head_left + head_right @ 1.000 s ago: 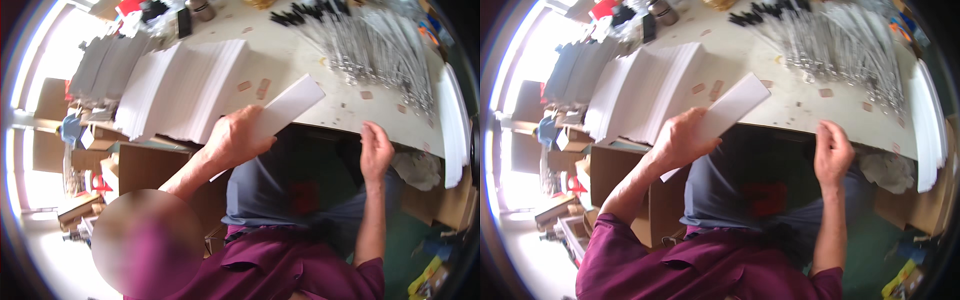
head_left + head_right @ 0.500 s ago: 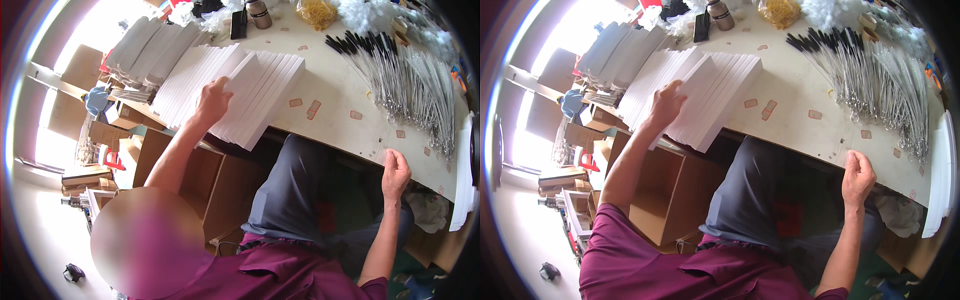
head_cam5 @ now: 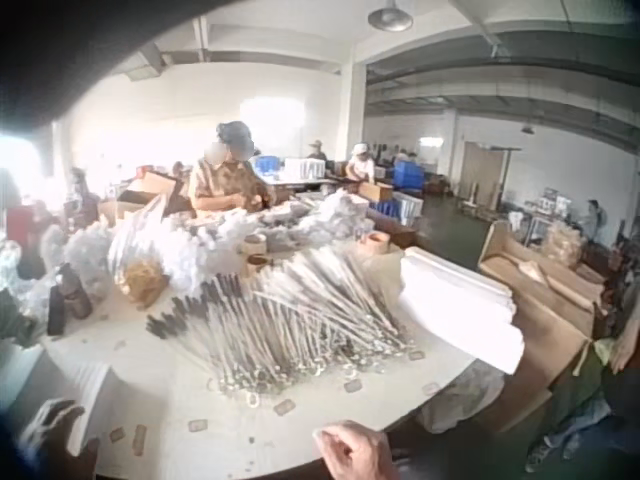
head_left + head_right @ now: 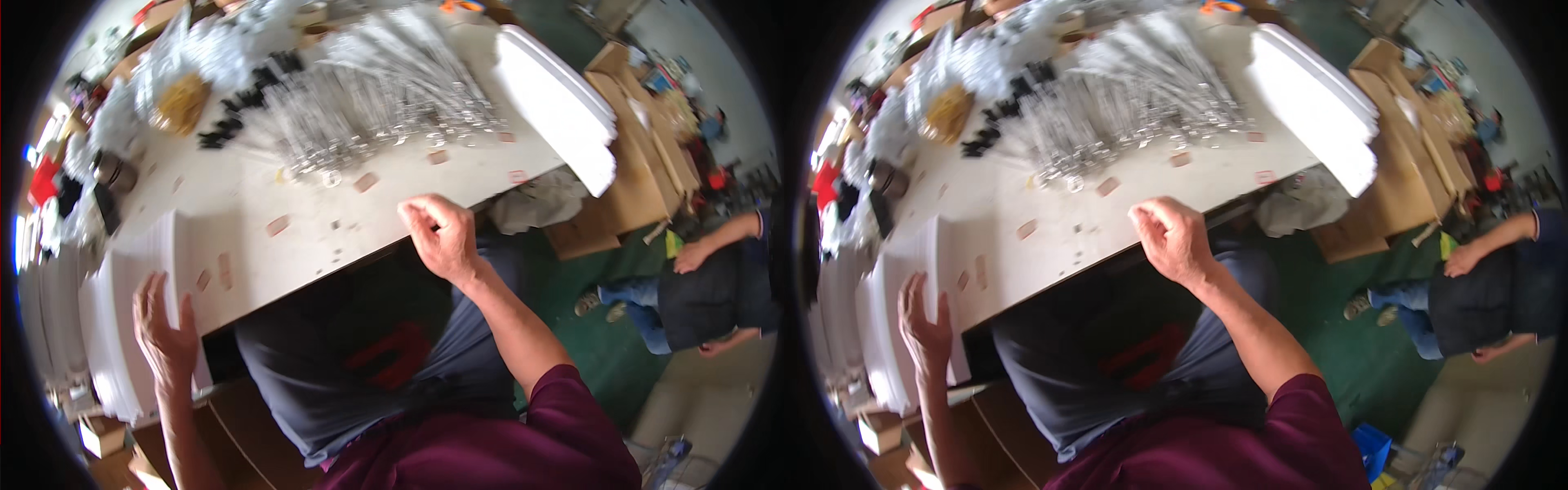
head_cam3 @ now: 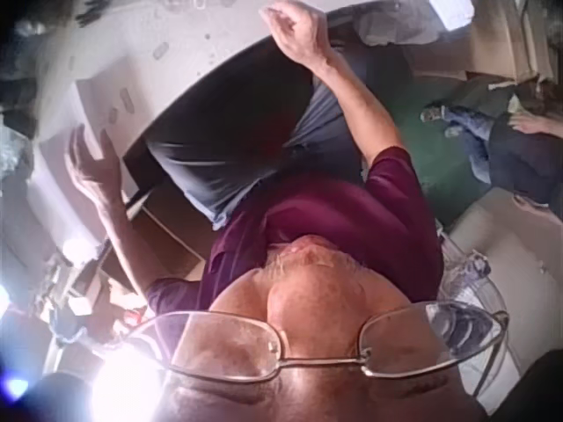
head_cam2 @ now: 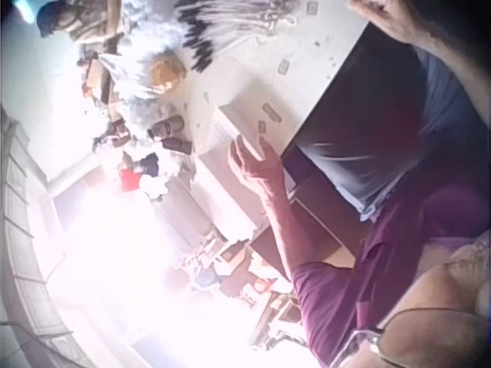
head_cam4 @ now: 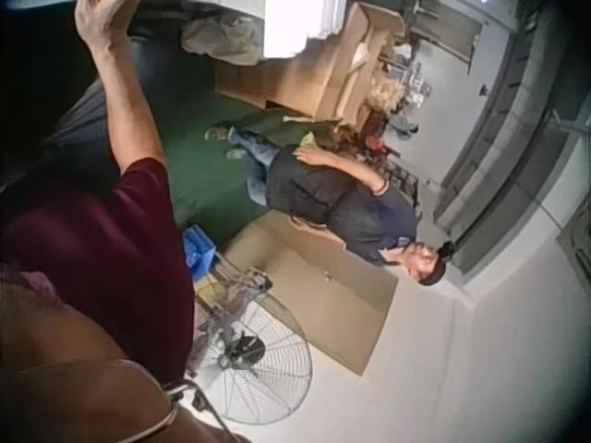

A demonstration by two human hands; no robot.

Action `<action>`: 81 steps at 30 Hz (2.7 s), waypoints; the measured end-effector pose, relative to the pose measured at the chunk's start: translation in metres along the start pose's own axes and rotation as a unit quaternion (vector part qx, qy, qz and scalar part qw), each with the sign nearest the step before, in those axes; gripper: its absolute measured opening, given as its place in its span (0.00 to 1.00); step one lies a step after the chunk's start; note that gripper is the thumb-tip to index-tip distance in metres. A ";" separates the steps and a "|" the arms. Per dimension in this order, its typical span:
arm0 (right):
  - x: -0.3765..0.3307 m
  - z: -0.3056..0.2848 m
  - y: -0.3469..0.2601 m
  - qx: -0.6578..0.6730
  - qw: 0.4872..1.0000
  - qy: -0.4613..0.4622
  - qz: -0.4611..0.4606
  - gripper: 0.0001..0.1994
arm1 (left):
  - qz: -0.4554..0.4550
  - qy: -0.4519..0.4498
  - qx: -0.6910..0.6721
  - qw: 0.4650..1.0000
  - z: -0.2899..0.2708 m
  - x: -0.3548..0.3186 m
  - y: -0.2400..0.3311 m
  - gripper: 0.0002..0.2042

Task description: Manually folding cardboard sleeves and inserting wire-handled bottle brushes into them for packaging.

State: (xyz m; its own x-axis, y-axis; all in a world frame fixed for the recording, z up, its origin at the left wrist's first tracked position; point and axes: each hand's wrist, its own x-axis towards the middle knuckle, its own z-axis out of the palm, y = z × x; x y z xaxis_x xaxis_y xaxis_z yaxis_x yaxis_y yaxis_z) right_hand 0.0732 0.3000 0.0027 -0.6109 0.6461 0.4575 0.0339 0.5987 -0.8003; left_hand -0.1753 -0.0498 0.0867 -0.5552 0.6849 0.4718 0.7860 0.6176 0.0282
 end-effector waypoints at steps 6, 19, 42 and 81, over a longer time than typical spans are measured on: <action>0.035 -0.165 0.093 -0.410 0.900 0.147 -0.009 0.16 | 0.011 -0.087 -0.201 0.976 0.072 0.021 0.106 0.21; 0.043 -0.276 0.137 -0.623 0.770 0.031 0.134 0.26 | 0.043 -0.079 -0.188 0.978 0.123 0.031 0.114 0.19; 0.009 -0.122 0.010 -0.209 0.971 -0.069 -0.096 0.26 | 0.201 0.002 -0.252 0.946 0.103 0.026 0.132 0.19; -0.031 -0.018 -0.030 0.163 0.946 -0.097 0.263 0.15 | 0.298 -0.113 -0.159 0.934 0.111 0.047 0.191 0.33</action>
State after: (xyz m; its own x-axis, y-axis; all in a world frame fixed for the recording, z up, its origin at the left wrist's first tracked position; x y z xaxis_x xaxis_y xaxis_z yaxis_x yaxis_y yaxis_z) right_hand 0.1057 0.2705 0.0192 -0.7116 0.6966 -0.0918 0.1466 0.0194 -0.9890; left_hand -0.0820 0.1434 0.0165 -0.0073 0.9569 0.2905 0.9950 -0.0219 0.0971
